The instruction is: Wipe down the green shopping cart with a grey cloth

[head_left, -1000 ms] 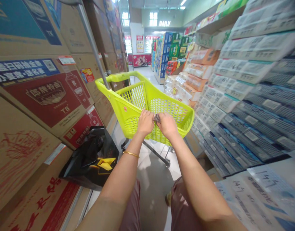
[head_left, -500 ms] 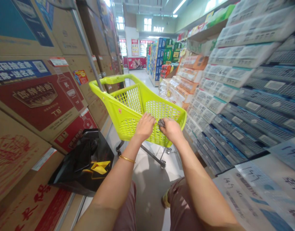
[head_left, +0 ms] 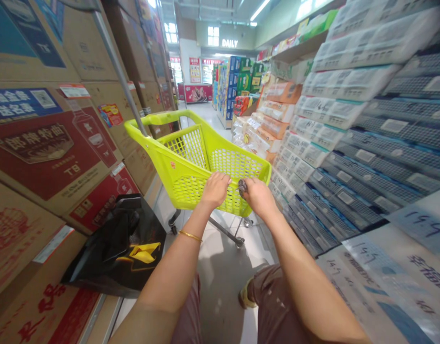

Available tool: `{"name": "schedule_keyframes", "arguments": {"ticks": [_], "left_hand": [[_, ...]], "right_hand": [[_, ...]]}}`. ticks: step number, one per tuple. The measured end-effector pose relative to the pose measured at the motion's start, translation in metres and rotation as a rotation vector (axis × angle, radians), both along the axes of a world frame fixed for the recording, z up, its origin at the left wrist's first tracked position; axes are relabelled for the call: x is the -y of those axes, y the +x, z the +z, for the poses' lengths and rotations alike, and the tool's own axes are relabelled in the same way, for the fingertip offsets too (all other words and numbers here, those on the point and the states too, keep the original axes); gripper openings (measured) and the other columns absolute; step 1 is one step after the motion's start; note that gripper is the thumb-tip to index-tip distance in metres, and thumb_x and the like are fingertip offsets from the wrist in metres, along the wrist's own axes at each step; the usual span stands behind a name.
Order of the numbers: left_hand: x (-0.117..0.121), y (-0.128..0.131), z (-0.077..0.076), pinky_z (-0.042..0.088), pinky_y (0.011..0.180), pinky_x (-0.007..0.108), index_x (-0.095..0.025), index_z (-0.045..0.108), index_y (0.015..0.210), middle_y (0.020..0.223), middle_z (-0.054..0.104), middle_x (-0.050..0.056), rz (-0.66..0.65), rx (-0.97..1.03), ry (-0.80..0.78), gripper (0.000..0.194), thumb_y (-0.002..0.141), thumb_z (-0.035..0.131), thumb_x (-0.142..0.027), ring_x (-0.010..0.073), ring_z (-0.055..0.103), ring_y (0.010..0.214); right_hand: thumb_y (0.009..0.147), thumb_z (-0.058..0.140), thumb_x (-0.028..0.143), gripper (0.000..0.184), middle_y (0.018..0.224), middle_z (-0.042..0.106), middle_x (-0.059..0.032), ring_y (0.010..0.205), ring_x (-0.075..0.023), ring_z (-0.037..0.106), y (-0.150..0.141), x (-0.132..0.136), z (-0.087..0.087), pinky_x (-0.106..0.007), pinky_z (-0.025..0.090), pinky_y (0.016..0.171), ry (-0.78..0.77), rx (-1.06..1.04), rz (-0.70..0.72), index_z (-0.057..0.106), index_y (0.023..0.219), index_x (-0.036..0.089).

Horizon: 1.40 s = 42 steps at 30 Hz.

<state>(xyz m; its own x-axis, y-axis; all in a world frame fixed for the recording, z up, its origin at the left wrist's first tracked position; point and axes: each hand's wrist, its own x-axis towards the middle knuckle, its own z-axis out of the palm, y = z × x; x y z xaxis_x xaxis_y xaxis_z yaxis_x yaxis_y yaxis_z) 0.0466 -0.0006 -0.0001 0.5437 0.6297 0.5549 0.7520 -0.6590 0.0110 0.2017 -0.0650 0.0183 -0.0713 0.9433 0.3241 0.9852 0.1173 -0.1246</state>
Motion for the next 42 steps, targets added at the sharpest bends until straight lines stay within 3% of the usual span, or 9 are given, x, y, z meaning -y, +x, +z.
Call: {"name": "schedule_keyframes", "arguments": {"ticks": [5,12,16,21,26,36,42], "left_hand": [[0.001,0.011,-0.006,0.035,0.098,0.037,-0.017,0.057,0.089,0.089,0.061,0.007,0.051,0.042,0.005,0.028,0.094,0.030,-0.024,0.0205,0.052,0.092],[0.004,0.014,-0.007,0.032,0.103,0.038,-0.017,0.058,0.090,0.092,0.061,0.008,0.060,0.028,-0.008,0.020,0.087,0.039,-0.015,0.0224,0.052,0.098],[0.004,0.009,-0.004,0.032,0.104,0.037,-0.017,0.058,0.092,0.092,0.061,0.008,0.053,0.012,-0.013,0.021,0.085,0.039,-0.012,0.0220,0.052,0.098],[0.002,0.009,-0.004,0.036,0.100,0.037,-0.017,0.058,0.089,0.089,0.062,0.008,0.044,0.018,0.022,0.026,0.092,0.033,-0.021,0.0210,0.053,0.093],[0.002,0.014,-0.007,0.035,0.101,0.037,-0.017,0.059,0.088,0.088,0.062,0.007,0.039,0.050,0.038,0.028,0.093,0.031,-0.024,0.0203,0.054,0.091],[0.003,0.017,-0.008,0.033,0.105,0.041,-0.017,0.058,0.090,0.093,0.061,0.008,0.053,0.088,-0.017,0.021,0.084,0.038,-0.013,0.0222,0.053,0.098],[-0.002,0.010,-0.005,0.030,0.108,0.042,-0.017,0.057,0.088,0.089,0.060,0.007,-0.007,0.085,-0.044,0.024,0.088,0.033,-0.016,0.0208,0.053,0.095]], "right_hand": [[0.081,0.052,0.017,0.030,0.103,0.059,-0.0111,0.094,-0.0211,0.053,0.014,0.004,-0.003,-0.028,0.039,0.083,0.025,-0.002,-0.018,0.056,0.111,0.014],[0.086,0.042,0.015,0.032,0.103,0.058,-0.0123,0.092,-0.0224,0.048,-0.023,-0.010,-0.015,-0.033,0.038,0.083,0.208,-0.001,-0.017,0.054,0.116,0.013],[0.088,0.040,0.016,0.034,0.104,0.057,-0.0117,0.092,-0.0228,0.047,-0.026,-0.015,-0.022,-0.033,0.038,0.083,0.261,0.019,0.010,0.053,0.119,0.014],[0.087,0.043,0.017,0.033,0.105,0.057,-0.0114,0.094,-0.0223,0.047,-0.010,-0.005,-0.019,-0.032,0.038,0.084,0.212,0.068,0.025,0.053,0.118,0.015],[0.081,0.050,0.015,0.034,0.103,0.058,-0.0108,0.093,-0.0215,0.050,0.009,0.008,-0.010,-0.030,0.039,0.083,0.104,0.033,-0.061,0.053,0.115,0.013],[0.087,0.038,0.014,0.030,0.102,0.058,-0.0113,0.093,-0.0217,0.049,-0.026,-0.016,-0.010,-0.031,0.037,0.084,0.155,-0.024,-0.049,0.054,0.112,0.014],[0.083,0.048,0.016,0.034,0.108,0.057,-0.0127,0.098,-0.0223,0.050,-0.017,-0.016,-0.011,-0.032,0.038,0.086,0.119,-0.049,0.044,0.052,0.117,0.014]]}}
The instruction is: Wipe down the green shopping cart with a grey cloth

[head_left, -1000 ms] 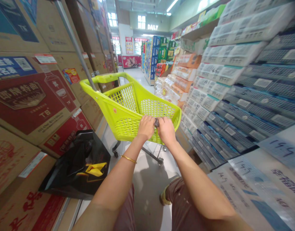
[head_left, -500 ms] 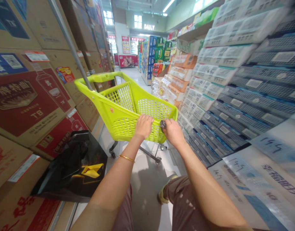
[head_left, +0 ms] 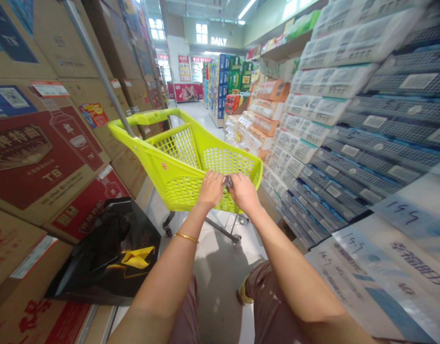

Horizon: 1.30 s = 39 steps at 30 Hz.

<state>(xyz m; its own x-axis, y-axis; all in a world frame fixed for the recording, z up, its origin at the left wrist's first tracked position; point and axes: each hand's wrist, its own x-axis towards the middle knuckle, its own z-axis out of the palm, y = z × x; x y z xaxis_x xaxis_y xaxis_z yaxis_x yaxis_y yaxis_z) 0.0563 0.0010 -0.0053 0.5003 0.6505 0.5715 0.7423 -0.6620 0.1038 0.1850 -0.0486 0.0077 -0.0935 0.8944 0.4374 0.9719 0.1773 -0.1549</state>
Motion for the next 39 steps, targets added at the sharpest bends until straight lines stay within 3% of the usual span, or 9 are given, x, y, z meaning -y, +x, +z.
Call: {"name": "schedule_keyframes", "arguments": {"ticks": [9,16,23,27,31,39], "left_hand": [[-0.003,-0.008,0.006,0.031,0.105,0.041,-0.017,0.057,0.088,0.087,0.060,0.006,-0.074,0.006,-0.025,0.031,0.094,0.027,-0.023,0.0184,0.054,0.091],[-0.009,-0.019,0.004,0.030,0.107,0.042,-0.018,0.056,0.087,0.086,0.061,0.005,-0.070,0.030,-0.027,0.029,0.093,0.028,-0.024,0.0178,0.054,0.090],[-0.009,-0.039,0.008,0.031,0.107,0.044,-0.018,0.056,0.085,0.085,0.060,0.005,0.000,0.002,-0.017,0.028,0.091,0.028,-0.021,0.0185,0.054,0.091],[0.001,-0.035,0.009,0.031,0.108,0.045,-0.019,0.057,0.087,0.092,0.061,0.007,-0.084,-0.020,-0.036,0.024,0.082,0.035,-0.011,0.0204,0.054,0.098],[0.004,-0.035,0.006,0.034,0.107,0.041,-0.016,0.058,0.087,0.088,0.061,0.008,-0.084,-0.005,-0.084,0.025,0.077,0.036,-0.007,0.0204,0.055,0.093],[0.001,-0.042,0.005,0.035,0.105,0.043,-0.017,0.056,0.085,0.088,0.060,0.007,-0.055,-0.044,-0.034,0.027,0.091,0.030,-0.019,0.0192,0.055,0.093]], "right_hand": [[0.078,0.052,0.015,0.035,0.106,0.060,-0.0101,0.098,-0.0192,0.054,0.037,0.016,0.005,-0.027,0.040,0.086,-0.097,-0.059,0.032,0.055,0.113,0.014],[0.081,0.051,0.016,0.031,0.102,0.061,-0.0124,0.093,-0.0221,0.055,0.007,0.020,0.006,-0.029,0.041,0.082,-0.054,-0.025,-0.093,0.055,0.111,0.014],[0.084,0.046,0.014,0.025,0.099,0.058,-0.0141,0.090,-0.0231,0.053,-0.030,0.020,0.004,-0.033,0.040,0.081,-0.037,-0.014,-0.074,0.055,0.107,0.013],[0.084,0.044,0.015,0.026,0.099,0.058,-0.0143,0.090,-0.0232,0.050,-0.044,0.015,-0.002,-0.034,0.039,0.083,0.004,-0.064,-0.010,0.054,0.108,0.010],[0.085,0.043,0.017,0.030,0.100,0.058,-0.0138,0.092,-0.0232,0.049,-0.043,0.010,-0.007,-0.034,0.039,0.085,0.022,-0.064,0.077,0.053,0.112,0.009],[0.079,0.048,0.009,0.036,0.107,0.057,-0.0107,0.099,-0.0202,0.049,0.014,0.008,-0.011,-0.036,0.039,0.091,0.010,-0.078,0.459,0.053,0.114,0.014]]}}
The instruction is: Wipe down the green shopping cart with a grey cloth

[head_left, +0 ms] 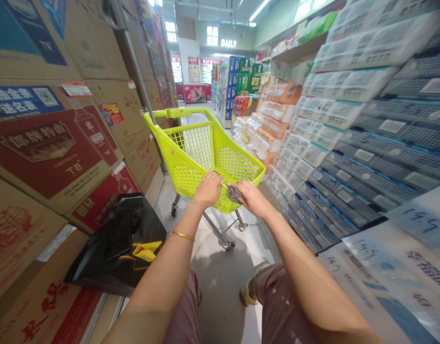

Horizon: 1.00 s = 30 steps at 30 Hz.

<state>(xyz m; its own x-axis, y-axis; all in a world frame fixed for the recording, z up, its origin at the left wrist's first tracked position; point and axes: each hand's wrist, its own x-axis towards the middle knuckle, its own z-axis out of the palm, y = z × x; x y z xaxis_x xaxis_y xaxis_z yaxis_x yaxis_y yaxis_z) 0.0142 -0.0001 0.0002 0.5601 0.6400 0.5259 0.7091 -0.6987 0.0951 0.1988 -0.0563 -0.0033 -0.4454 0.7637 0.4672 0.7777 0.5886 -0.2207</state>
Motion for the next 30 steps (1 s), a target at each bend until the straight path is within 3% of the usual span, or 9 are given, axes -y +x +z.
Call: {"name": "schedule_keyframes", "arguments": {"ticks": [4,11,21,25,30], "left_hand": [[0.008,0.011,-0.003,0.031,0.108,0.044,-0.016,0.057,0.087,0.092,0.060,0.008,-0.012,-0.018,0.019,0.026,0.091,0.031,-0.021,0.0193,0.054,0.098],[0.015,0.020,-0.008,0.032,0.108,0.046,-0.017,0.057,0.083,0.085,0.061,0.008,-0.037,-0.020,-0.019,0.023,0.086,0.034,-0.012,0.0211,0.056,0.094],[0.013,0.007,-0.002,0.032,0.109,0.042,-0.016,0.057,0.085,0.088,0.061,0.007,-0.069,-0.041,-0.019,0.028,0.091,0.030,-0.020,0.0186,0.056,0.094],[0.013,0.008,-0.004,0.033,0.108,0.043,-0.016,0.059,0.086,0.093,0.062,0.008,-0.084,-0.026,-0.007,0.029,0.091,0.031,-0.022,0.0195,0.055,0.099],[0.014,0.006,-0.009,0.033,0.108,0.043,-0.017,0.059,0.092,0.104,0.061,0.009,-0.116,0.013,-0.015,0.026,0.089,0.033,-0.018,0.0206,0.051,0.111]], "right_hand": [[0.078,0.047,0.008,0.034,0.105,0.057,-0.0103,0.099,-0.0209,0.048,0.009,0.000,-0.002,-0.038,0.038,0.091,0.006,-0.018,-0.007,0.055,0.111,0.015],[0.082,0.049,0.015,0.027,0.100,0.057,-0.0123,0.094,-0.0226,0.047,-0.015,0.001,-0.008,-0.036,0.040,0.088,0.070,0.011,-0.140,0.056,0.108,0.012],[0.077,0.046,0.005,0.038,0.110,0.052,-0.0094,0.104,-0.0198,0.043,0.009,-0.003,-0.012,-0.037,0.037,0.095,0.097,0.002,-0.066,0.055,0.113,0.016],[0.079,0.044,0.007,0.037,0.111,0.048,-0.0087,0.108,-0.0202,0.040,0.002,0.002,-0.021,-0.037,0.036,0.096,0.242,-0.020,-0.132,0.058,0.111,0.019],[0.086,0.042,0.015,0.027,0.101,0.051,-0.0064,0.100,-0.0190,0.040,-0.014,0.000,-0.048,-0.035,0.038,0.091,0.503,-0.011,-0.056,0.062,0.102,0.022]]}}
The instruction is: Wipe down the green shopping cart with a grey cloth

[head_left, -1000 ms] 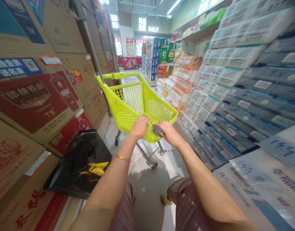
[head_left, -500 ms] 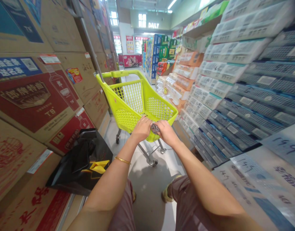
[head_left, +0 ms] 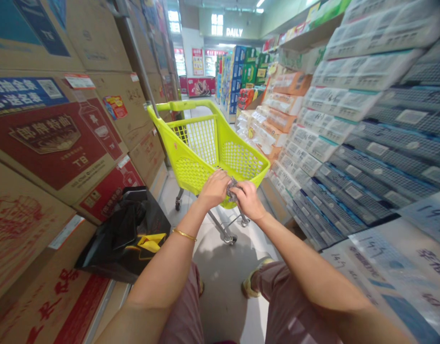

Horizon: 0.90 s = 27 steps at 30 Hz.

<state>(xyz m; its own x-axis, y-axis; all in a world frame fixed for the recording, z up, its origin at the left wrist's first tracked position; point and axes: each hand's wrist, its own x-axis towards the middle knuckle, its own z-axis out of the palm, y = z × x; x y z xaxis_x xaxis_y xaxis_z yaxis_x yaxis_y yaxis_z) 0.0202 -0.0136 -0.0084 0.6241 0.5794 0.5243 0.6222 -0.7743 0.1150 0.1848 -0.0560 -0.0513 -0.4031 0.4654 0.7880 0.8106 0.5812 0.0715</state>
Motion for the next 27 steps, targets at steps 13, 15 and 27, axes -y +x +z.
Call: {"name": "schedule_keyframes", "arguments": {"ticks": [13,15,27], "left_hand": [[0.000,0.002,-0.001,0.036,0.102,0.041,-0.015,0.059,0.087,0.088,0.057,0.008,0.008,-0.057,0.031,0.027,0.091,0.033,-0.020,0.0209,0.051,0.096],[0.001,0.002,-0.001,0.036,0.102,0.041,-0.015,0.059,0.087,0.088,0.056,0.008,0.006,-0.067,0.039,0.027,0.091,0.033,-0.020,0.0208,0.051,0.097],[0.003,0.004,-0.003,0.039,0.096,0.040,-0.017,0.059,0.074,0.080,0.057,0.006,-0.052,-0.053,0.076,0.031,0.091,0.033,-0.022,0.0195,0.052,0.089]], "right_hand": [[0.089,0.044,0.019,0.023,0.099,0.061,-0.0083,0.092,-0.0191,0.043,-0.007,-0.004,-0.050,-0.033,0.031,0.081,0.073,0.256,-0.076,0.064,0.102,0.020],[0.089,0.044,0.019,0.023,0.098,0.061,-0.0080,0.090,-0.0190,0.044,-0.008,-0.001,-0.056,-0.032,0.031,0.080,0.028,0.323,-0.046,0.064,0.100,0.019],[0.090,0.043,0.018,0.023,0.101,0.061,-0.0071,0.091,-0.0179,0.042,-0.006,-0.006,-0.024,-0.032,0.031,0.078,0.186,0.222,-0.120,0.065,0.094,0.022]]}}
